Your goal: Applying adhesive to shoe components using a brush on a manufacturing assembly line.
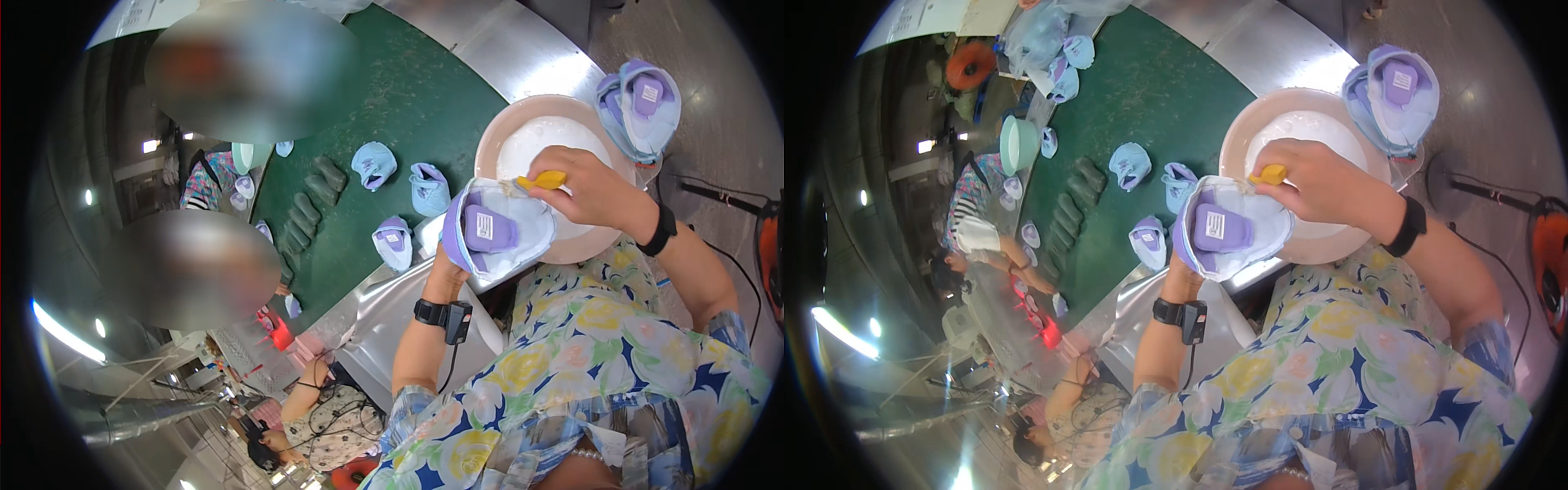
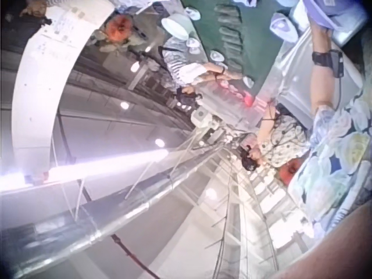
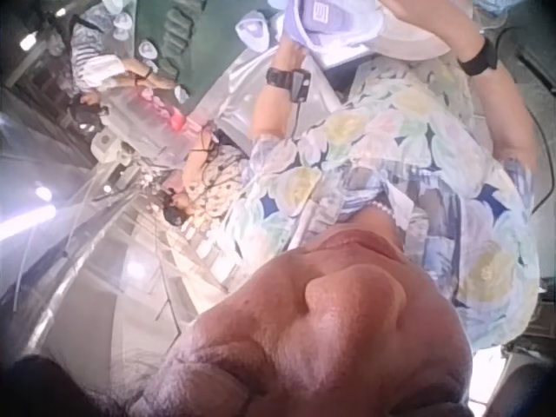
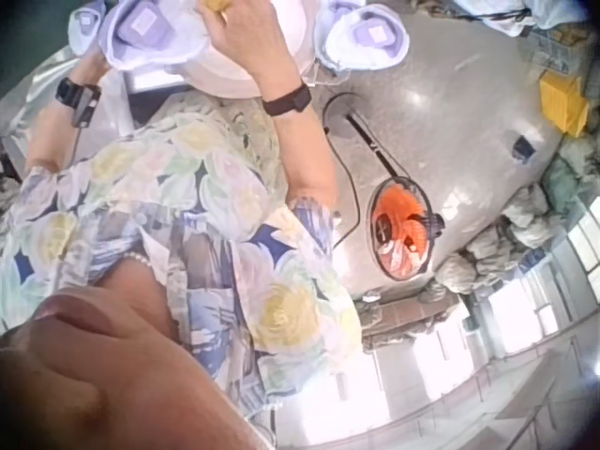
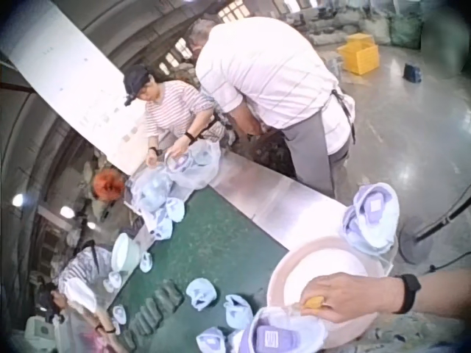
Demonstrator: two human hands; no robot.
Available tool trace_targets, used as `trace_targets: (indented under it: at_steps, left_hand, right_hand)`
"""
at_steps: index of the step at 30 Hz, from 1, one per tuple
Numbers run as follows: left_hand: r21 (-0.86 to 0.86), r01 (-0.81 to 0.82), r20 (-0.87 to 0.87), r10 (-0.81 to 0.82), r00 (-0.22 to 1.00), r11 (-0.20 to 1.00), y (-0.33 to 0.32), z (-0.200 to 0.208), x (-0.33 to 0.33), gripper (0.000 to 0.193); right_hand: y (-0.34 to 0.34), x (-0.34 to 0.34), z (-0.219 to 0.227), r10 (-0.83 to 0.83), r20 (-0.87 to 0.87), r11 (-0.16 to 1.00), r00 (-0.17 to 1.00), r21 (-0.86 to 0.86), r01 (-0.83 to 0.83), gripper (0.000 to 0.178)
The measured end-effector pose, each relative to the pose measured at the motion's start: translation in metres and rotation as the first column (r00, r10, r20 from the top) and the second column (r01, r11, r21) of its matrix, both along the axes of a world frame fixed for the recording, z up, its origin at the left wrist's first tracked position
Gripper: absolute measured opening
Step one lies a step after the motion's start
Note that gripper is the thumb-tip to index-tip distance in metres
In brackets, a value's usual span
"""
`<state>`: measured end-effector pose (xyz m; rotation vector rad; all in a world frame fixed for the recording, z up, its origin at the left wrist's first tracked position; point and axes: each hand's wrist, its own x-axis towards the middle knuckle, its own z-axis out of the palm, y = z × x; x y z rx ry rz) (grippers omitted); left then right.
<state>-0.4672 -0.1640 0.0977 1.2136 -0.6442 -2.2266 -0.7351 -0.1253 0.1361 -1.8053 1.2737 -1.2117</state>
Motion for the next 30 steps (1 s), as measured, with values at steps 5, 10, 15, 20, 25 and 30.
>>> trace_targets:
  at_steps: [5,10,15,20,25,30]
  left_hand:
    - [-0.146,-0.179,0.004,0.181,0.983,0.973,-0.002,0.000,0.045,0.043]
    - [-0.246,-0.627,0.049,0.655,0.754,0.740,-0.036,-0.034,0.165,0.035]
    - [-0.148,-0.914,-0.358,0.841,0.405,0.377,-0.058,-0.095,0.339,0.034]
    - [-0.259,-0.965,-0.171,0.982,0.084,0.037,-0.073,-0.127,0.514,0.040]
    - [-0.240,-0.284,0.620,0.372,0.691,0.928,-0.099,-0.165,0.399,0.080]
    - [-0.582,0.255,0.798,0.480,0.365,0.773,-0.089,-0.163,0.311,0.025]
  right_hand:
    - [-0.006,0.013,0.028,0.090,0.007,0.952,0.996,0.294,-0.088,0.012]
    - [0.009,0.026,0.016,-0.157,0.051,0.898,0.986,0.423,0.121,0.006]
    - [0.012,0.055,0.000,-0.092,0.098,0.838,0.991,0.545,0.024,0.008]
    - [-0.003,0.075,-0.009,-0.086,0.080,0.745,0.993,0.667,0.011,0.011]
    - [0.013,0.066,-0.022,-0.221,-0.021,0.716,0.975,0.676,0.177,0.012]
    - [0.011,0.061,-0.042,-0.223,-0.010,0.718,0.975,0.675,0.171,0.011]
